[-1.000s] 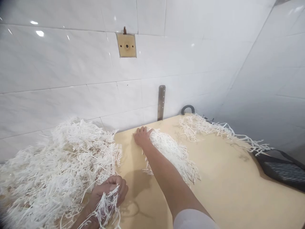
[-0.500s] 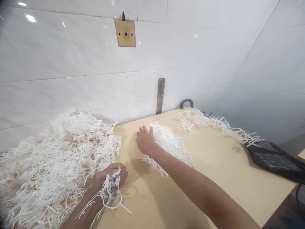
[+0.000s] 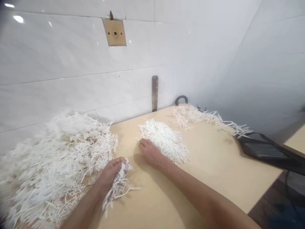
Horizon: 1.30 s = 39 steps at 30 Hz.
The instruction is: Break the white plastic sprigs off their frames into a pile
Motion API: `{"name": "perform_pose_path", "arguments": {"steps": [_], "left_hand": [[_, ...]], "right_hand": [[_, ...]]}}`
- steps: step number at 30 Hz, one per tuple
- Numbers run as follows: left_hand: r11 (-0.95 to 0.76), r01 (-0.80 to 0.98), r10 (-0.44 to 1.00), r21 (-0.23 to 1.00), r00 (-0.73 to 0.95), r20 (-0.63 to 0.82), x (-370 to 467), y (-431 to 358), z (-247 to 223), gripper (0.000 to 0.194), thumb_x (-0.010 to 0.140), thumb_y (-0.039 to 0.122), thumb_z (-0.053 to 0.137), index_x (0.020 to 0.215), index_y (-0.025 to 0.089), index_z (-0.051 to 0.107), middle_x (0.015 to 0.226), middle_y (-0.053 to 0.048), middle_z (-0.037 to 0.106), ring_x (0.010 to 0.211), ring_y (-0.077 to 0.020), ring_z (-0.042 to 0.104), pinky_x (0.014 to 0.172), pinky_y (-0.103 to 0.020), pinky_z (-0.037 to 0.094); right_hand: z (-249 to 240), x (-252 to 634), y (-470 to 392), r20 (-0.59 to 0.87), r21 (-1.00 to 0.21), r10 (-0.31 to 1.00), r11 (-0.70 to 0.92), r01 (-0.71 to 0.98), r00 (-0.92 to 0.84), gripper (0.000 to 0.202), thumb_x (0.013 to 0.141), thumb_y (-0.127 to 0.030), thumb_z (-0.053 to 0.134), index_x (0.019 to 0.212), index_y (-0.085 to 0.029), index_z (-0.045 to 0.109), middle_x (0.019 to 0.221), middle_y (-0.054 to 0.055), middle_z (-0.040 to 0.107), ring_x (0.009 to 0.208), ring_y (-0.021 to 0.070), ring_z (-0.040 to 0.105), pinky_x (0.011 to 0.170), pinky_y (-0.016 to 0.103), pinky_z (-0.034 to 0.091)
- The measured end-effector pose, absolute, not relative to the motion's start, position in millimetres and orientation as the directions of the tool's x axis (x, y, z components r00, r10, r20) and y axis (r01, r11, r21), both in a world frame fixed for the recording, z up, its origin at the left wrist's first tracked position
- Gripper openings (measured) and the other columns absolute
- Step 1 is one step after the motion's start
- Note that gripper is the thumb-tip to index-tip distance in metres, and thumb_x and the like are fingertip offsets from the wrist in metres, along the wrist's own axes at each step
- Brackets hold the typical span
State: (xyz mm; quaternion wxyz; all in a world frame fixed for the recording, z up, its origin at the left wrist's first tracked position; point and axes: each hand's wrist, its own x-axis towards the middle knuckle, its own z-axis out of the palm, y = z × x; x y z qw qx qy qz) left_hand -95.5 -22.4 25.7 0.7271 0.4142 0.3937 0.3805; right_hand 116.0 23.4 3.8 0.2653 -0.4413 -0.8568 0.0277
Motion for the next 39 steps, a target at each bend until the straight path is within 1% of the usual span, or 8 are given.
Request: {"name": "perform_pose_path", "arguments": {"steps": [3,5,8,11,14,23,32,39], "left_hand": [[0.204,-0.085,0.928,0.975,0.334,-0.165,-87.3,-24.6,27.7,0.034,0.075,0.045,0.074,0.075,0.014,0.061,0.060,0.003,0.050,0.053,-0.0073,0.040,0.052,-0.020,0.032],[0.089,-0.016,0.947,0.996,0.310,-0.080,-84.1,-24.3,28.0,0.033,0.077,0.045,0.072,0.076,0.014,0.063,0.064,0.002,0.052,0.059,-0.0090,0.043,0.057,-0.022,0.034],[0.013,0.058,0.948,0.998,0.317,-0.031,-80.6,-24.1,26.8,0.032,0.081,0.046,0.067,0.078,0.014,0.063,0.068,0.000,0.054,0.064,-0.0110,0.045,0.061,-0.023,0.036],[-0.004,0.127,0.952,0.992,0.305,-0.035,-77.2,-25.8,24.6,0.031,0.084,0.045,0.062,0.083,0.014,0.064,0.070,-0.001,0.056,0.064,-0.0119,0.046,0.061,-0.024,0.036],[-0.017,0.182,0.960,0.983,0.278,-0.035,-74.3,-27.9,22.3,0.030,0.086,0.043,0.059,0.084,0.014,0.064,0.070,-0.001,0.056,0.064,-0.0124,0.046,0.061,-0.024,0.036],[-0.010,0.258,0.954,0.966,0.291,-0.068,-72.9,-28.0,20.4,0.029,0.087,0.043,0.058,0.081,0.015,0.061,0.067,0.001,0.053,0.062,-0.0119,0.044,0.057,-0.024,0.033],[-0.072,0.315,0.951,0.946,0.308,-0.030,-74.4,-28.1,21.6,0.028,0.090,0.040,0.052,0.075,0.016,0.054,0.065,0.003,0.045,0.061,-0.0114,0.039,0.057,-0.024,0.030],[-0.100,0.321,0.932,0.942,0.363,-0.025,-75.2,-25.7,23.5,0.027,0.088,0.037,0.051,0.069,0.018,0.048,0.064,0.004,0.042,0.061,-0.0120,0.038,0.058,-0.025,0.030]], "right_hand": [[5.6,114.1,13.1,0.458,-0.637,0.846,0.526,0.564,-0.273,0.031,0.095,-0.013,0.040,0.116,-0.013,0.063,0.118,0.015,0.067,0.110,0.0229,0.062,0.097,0.041,0.050],[12.3,111.1,2.1,0.311,-0.848,0.919,0.384,0.365,-0.244,0.031,0.099,-0.027,0.040,0.118,-0.018,0.063,0.107,0.009,0.071,0.094,0.0195,0.068,0.083,0.035,0.056],[25.1,107.5,-10.9,0.127,-0.939,0.916,0.235,0.251,-0.380,0.033,0.098,-0.039,0.044,0.105,-0.018,0.069,0.090,0.006,0.072,0.074,0.0164,0.067,0.065,0.028,0.054],[30.8,105.6,-14.9,0.053,-0.945,0.919,0.172,0.277,-0.390,0.028,0.092,-0.038,0.054,0.096,-0.017,0.072,0.079,0.003,0.071,0.064,0.0142,0.062,0.061,0.026,0.050],[28.1,104.8,-14.9,0.049,-0.943,0.938,0.157,0.294,-0.344,0.023,0.088,-0.034,0.059,0.094,-0.017,0.074,0.084,0.004,0.073,0.072,0.0162,0.064,0.067,0.027,0.050],[17.6,107.9,-22.8,0.059,-0.921,0.961,0.157,0.357,-0.270,0.020,0.087,-0.030,0.058,0.092,-0.019,0.074,0.084,0.004,0.074,0.076,0.0177,0.066,0.069,0.029,0.051],[13.8,104.9,-25.5,0.051,-0.887,0.970,0.153,0.436,-0.237,0.017,0.087,-0.028,0.055,0.086,-0.020,0.071,0.075,0.000,0.071,0.065,0.0143,0.062,0.059,0.025,0.046],[7.3,94.6,-28.8,0.283,-0.664,0.935,0.351,0.660,-0.213,0.016,0.087,-0.018,0.049,0.079,-0.019,0.063,0.074,0.002,0.066,0.066,0.0157,0.058,0.062,0.028,0.043]]}}
